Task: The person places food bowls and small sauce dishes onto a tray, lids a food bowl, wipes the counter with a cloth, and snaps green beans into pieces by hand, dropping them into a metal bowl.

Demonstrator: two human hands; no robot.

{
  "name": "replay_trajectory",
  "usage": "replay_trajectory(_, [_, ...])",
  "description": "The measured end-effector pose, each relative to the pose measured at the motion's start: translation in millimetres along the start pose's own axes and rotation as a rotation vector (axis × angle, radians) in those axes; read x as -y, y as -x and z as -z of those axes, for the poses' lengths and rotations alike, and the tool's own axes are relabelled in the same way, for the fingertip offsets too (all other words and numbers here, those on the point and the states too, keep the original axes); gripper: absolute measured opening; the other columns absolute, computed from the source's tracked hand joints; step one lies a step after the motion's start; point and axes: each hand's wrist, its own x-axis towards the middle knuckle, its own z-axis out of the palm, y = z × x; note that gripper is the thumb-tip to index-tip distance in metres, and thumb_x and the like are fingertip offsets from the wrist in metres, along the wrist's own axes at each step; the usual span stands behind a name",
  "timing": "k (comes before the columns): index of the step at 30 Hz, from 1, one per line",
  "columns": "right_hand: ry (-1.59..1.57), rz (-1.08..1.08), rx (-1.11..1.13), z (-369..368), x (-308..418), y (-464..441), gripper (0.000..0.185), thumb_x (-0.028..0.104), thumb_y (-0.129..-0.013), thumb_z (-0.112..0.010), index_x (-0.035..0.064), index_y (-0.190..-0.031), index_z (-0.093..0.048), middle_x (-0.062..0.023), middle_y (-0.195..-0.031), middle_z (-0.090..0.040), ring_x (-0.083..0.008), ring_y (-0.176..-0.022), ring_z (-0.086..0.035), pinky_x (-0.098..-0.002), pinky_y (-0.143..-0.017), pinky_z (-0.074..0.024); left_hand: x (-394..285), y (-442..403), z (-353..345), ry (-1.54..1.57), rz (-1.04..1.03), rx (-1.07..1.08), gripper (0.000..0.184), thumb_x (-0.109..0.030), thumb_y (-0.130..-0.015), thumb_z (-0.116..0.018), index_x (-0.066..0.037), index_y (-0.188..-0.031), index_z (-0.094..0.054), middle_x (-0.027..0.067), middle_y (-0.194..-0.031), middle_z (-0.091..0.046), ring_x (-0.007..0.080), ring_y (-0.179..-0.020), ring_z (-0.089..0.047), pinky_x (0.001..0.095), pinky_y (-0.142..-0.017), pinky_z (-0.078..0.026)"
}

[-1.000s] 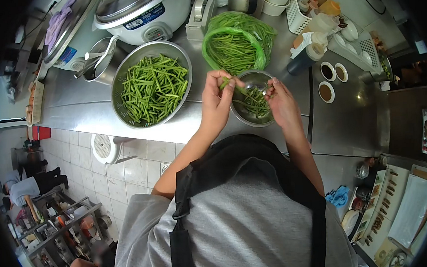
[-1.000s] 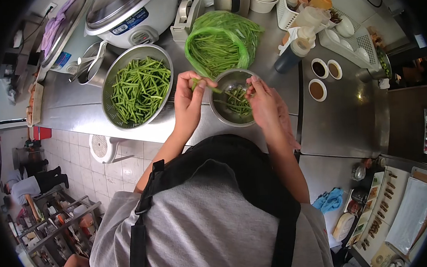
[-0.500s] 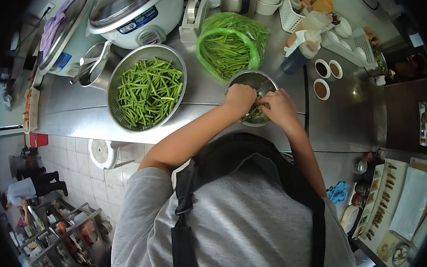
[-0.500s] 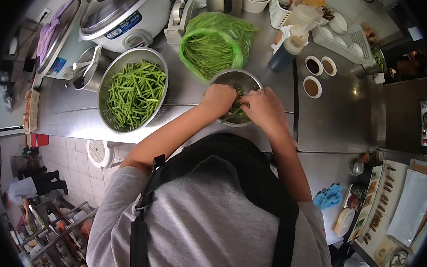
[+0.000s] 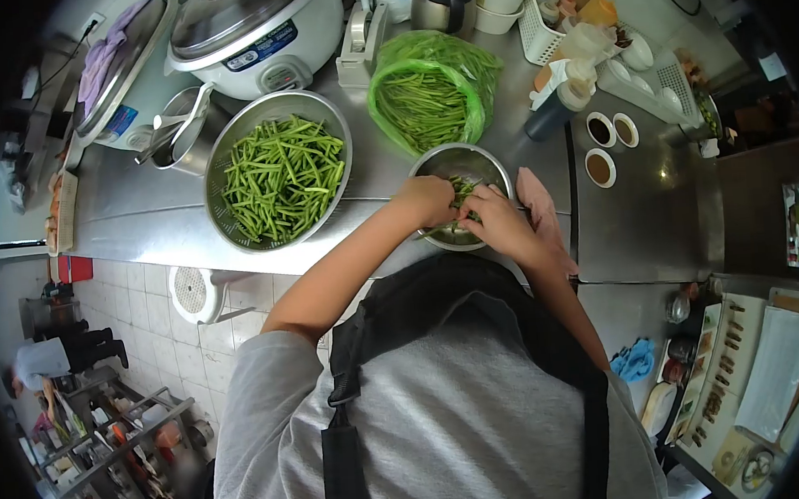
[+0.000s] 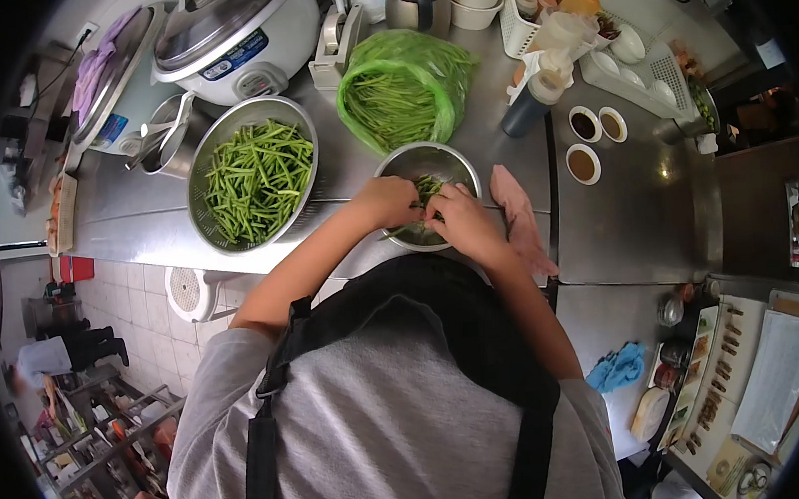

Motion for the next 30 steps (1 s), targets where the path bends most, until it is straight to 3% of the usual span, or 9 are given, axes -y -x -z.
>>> replay_trajectory(3, [-0.089, 0.044, -0.122, -2.6, 3.6, -6.8, 0.019, 0.014, -0.077, -0.069, 0.0043, -0.093, -0.065, -0.0125, -0.087, -0.061, -0.029, -0.088, -0.056, -0.0377, -0.08, -0.0443, 7.2, 17.7, 17.8, 0.135, 0.023, 0.022, 0.032, -0.041, -0.078, -0.064, -0.011, -0.085, -0.072, 0.0146, -0.082, -0.068, 0.0319, -0.083, -0.065, 0.0424, -0.073, -0.051])
replay_trajectory(7, [-0.339, -0.059, -0.213, 4.9, 23.0, -9.7, 0.014, 0.013, -0.08, -0.066, 0.0007, -0.086, -0.064, -0.0137, -0.079, -0.064, -0.0307, -0.073, -0.058, -0.0386, -0.07, -0.0457, 8.7, 40.0, 30.1, 0.085, 0.002, -0.207, 0.031, -0.041, -0.081, -0.062, -0.013, -0.086, -0.073, 0.0143, -0.082, -0.067, 0.0328, -0.081, -0.064, 0.0425, -0.072, -0.05])
replay_trajectory(10, [-0.209, -0.007, -0.234, 16.9, 26.3, -10.6, 0.015, 0.014, -0.08, -0.067, -0.001, -0.083, -0.064, -0.0134, -0.075, -0.065, -0.0307, -0.072, -0.059, -0.039, -0.066, -0.0455, 13.2, 50.0, 39.4, 0.086, 0.013, -0.316, 0.03, -0.041, -0.081, -0.063, -0.013, -0.087, -0.073, 0.014, -0.08, -0.067, 0.0325, -0.079, -0.064, 0.0425, -0.07, -0.05])
replay_trajectory(13, [-0.164, 0.012, -0.229, 18.2, 21.0, -11.1, 0.016, 0.015, -0.082, -0.067, -0.0009, -0.08, -0.065, -0.0126, -0.072, -0.064, -0.0225, -0.068, -0.059, -0.0344, -0.063, -0.0447, 16.6, 55.0, 45.4, 0.159, -0.002, -0.377, 0.031, -0.041, -0.08, -0.066, -0.012, -0.088, -0.072, 0.0141, -0.078, -0.067, 0.0321, -0.077, -0.064, 0.043, -0.068, -0.05])
replay_trajectory(16, [-0.461, -0.25, -0.107, 20.7, 22.6, -12.2, 0.018, 0.017, -0.086, -0.065, 0.0002, -0.078, -0.066, -0.008, -0.066, -0.062, -0.011, -0.062, -0.053, -0.027, -0.058, -0.0416, 17.8, 56.9, 46.3, 0.25, 0.001, -0.428, 0.029, -0.039, -0.081, -0.066, -0.012, -0.088, -0.072, 0.0151, -0.076, -0.066, 0.0324, -0.075, -0.064, 0.0432, -0.067, -0.05])
replay_trajectory(18, [-0.438, -0.28, -0.088, 41.2, 38.2, -10.9, 0.02, 0.019, -0.088, -0.064, 0.001, -0.078, -0.066, -0.0041, -0.066, -0.061, -0.0061, -0.06, -0.048, -0.0229, -0.056, -0.0383, 19.7, 56.7, 35.6, 0.35, -0.006, -0.429, 0.027, -0.038, -0.081, -0.066, -0.012, -0.087, -0.072, 0.0152, -0.074, -0.065, 0.0326, -0.073, -0.063, 0.0426, -0.066, -0.049])
replay_trajectory(21, [-0.681, -0.307, -0.103, 45.1, 35.7, -9.3, 0.022, 0.021, -0.09, -0.062, 0.0019, -0.081, -0.065, -0.0007, -0.07, -0.061, -0.0037, -0.058, -0.043, -0.0202, -0.054, -0.0352, 15.8, 58.2, 23.0, 0.565, -0.087, -0.455, 0.025, -0.035, -0.081, -0.066, -0.011, -0.085, -0.072, 0.0146, -0.072, -0.065, 0.0324, -0.07, -0.063, 0.0409, -0.066, -0.048])
replay_trajectory(25, [-1.211, -0.361, -0.28, 24.8, 28.9, -11.2, 0.024, 0.025, -0.092, -0.06, 0.0013, -0.087, -0.062, 0.0002, -0.073, -0.058, -0.0045, -0.057, -0.04, -0.0202, -0.054, -0.0339, -1.9, 63.2, 19.4, 0.775, -0.098, -0.436, 0.022, -0.024, -0.086, -0.064, -0.003, -0.091, -0.067, 0.0086, -0.07, -0.063, 0.0167, -0.06, -0.056, 0.0307, -0.062, -0.045])
replay_trajectory(30, [-1.503, -0.365, -0.418, 3.9, 25.4, -13.7, 0.027, 0.027, -0.093, -0.059, 0.001, -0.088, -0.06, 0.0027, -0.067, -0.049, -0.0057, -0.057, -0.041, -0.021, -0.055, -0.0347, -10.6, 53.9, 4.0, 0.926, -0.104, -0.47, 0.022, -0.023, -0.088, -0.061, -0.002, -0.094, -0.062, 0.0027, -0.066, -0.058, 0.0088, -0.058, -0.048, 0.025, -0.056, -0.04])
